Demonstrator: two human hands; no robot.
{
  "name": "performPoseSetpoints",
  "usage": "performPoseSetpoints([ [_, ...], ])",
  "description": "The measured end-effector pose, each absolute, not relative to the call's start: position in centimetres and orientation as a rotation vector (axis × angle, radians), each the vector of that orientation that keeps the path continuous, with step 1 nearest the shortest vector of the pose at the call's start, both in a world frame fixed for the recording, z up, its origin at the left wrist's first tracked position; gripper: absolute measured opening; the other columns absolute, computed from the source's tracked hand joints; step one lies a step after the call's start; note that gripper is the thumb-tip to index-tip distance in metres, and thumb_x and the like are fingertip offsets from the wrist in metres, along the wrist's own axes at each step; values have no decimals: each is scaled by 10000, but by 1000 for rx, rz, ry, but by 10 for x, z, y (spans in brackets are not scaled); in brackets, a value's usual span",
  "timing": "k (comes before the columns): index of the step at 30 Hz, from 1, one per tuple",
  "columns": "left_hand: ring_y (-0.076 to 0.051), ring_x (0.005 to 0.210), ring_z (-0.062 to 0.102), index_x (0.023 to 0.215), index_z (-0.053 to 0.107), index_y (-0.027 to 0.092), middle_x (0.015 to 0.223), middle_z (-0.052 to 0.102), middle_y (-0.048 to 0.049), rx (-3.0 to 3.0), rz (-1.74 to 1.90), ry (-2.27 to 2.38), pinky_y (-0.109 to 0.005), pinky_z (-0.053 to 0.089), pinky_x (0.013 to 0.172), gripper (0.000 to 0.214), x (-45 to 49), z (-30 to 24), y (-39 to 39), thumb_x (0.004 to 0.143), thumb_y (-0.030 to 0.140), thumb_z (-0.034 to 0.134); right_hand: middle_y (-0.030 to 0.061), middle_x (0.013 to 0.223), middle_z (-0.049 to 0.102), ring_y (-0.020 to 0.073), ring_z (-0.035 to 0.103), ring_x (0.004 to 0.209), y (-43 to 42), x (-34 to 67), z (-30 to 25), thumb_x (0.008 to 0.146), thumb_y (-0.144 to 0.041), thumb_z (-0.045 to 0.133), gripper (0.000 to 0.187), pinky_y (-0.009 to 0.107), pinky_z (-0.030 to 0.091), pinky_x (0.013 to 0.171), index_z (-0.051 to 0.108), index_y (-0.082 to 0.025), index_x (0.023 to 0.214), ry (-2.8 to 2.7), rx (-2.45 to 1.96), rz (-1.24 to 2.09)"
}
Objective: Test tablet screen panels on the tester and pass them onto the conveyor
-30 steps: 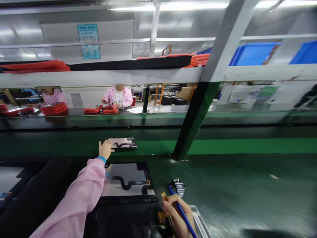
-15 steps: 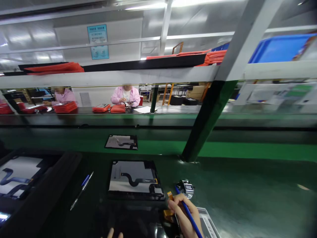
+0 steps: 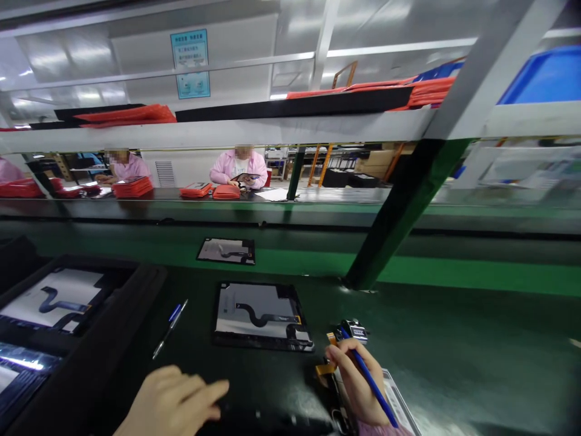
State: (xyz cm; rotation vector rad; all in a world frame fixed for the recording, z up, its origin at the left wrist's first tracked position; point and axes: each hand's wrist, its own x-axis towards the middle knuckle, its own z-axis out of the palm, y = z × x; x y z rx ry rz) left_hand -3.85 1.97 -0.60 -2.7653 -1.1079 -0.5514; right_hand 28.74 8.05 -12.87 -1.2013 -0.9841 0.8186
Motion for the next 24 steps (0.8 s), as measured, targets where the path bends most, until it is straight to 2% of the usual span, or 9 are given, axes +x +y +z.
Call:
performPoseSetpoints([
  [6, -211, 839, 706, 1151, 667, 310, 975, 760, 0, -2998, -411, -1675, -280, 504, 750, 298, -18, -11, 91, 890, 349, 530, -16, 548, 549, 163, 517, 544, 86, 287, -138, 709, -449, 716, 321, 277, 415, 533, 501, -235, 603, -959, -1076, 882],
  [10, -224, 824, 712, 1127, 686, 302, 1034, 749, -20, -3175, -366, -1827, -317, 518, 788, 310, -11, -44, 100, 851, 386, 572, -23, 549, 538, 155, 510, 546, 86, 288, -139, 714, -446, 715, 343, 266, 408, 527, 475, -226, 608, -974, -1046, 909],
  [14, -202, 876, 681, 1076, 712, 245, 983, 731, -48, -3097, -645, -1873, -299, 531, 814, 285, -7, -74, 94, 821, 330, 616, -31, 581, 544, 133, 491, 533, 82, 285, -132, 735, -388, 713, 320, 234, 376, 490, 473, -218, 610, -1020, -1114, 924],
  [16, -194, 983, 646, 1097, 698, 237, 1060, 689, -65, -2989, -858, -1831, -314, 513, 898, 276, -11, -79, 88, 867, 263, 546, -34, 591, 543, 132, 489, 520, 80, 281, -124, 733, -383, 711, 296, 236, 381, 478, 488, -222, 621, -1036, -1181, 891],
  [18, -208, 1108, 597, 1167, 656, 267, 1190, 641, -69, -3010, -889, -1771, -347, 475, 983, 310, -19, -77, 78, 878, 281, 545, -23, 615, 566, 153, 524, 532, 75, 278, -114, 719, -394, 711, 256, 255, 413, 481, 525, -234, 645, -1042, -1221, 858],
  [21, -258, 1189, 560, 1272, 569, 341, 1340, 573, -37, -3292, -561, -1592, -369, 468, 1007, 562, -33, -70, 55, 735, 361, 733, 30, 769, 659, 234, 632, 668, 56, 280, -101, 671, -379, 732, 178, 309, 490, 535, 616, -262, 738, -1079, -1206, 859],
  [22, -256, 1199, 555, 1277, 558, 368, 1360, 561, -10, -3381, -442, -1496, -354, 466, 1010, 591, -36, -68, 47, 720, 321, 748, 49, 860, 681, 264, 656, 747, 47, 283, -98, 657, -358, 739, 186, 328, 514, 572, 642, -272, 791, -1107, -1193, 879],
  [24, -206, 1191, 566, 1262, 562, 401, 1344, 577, 46, -3460, -324, -1363, -285, 464, 1007, 539, -38, -67, 33, 788, 158, 641, 73, 1049, 674, 300, 663, 889, 29, 290, -95, 653, -310, 732, 257, 354, 546, 643, 664, -287, 899, -1177, -1181, 949],
])
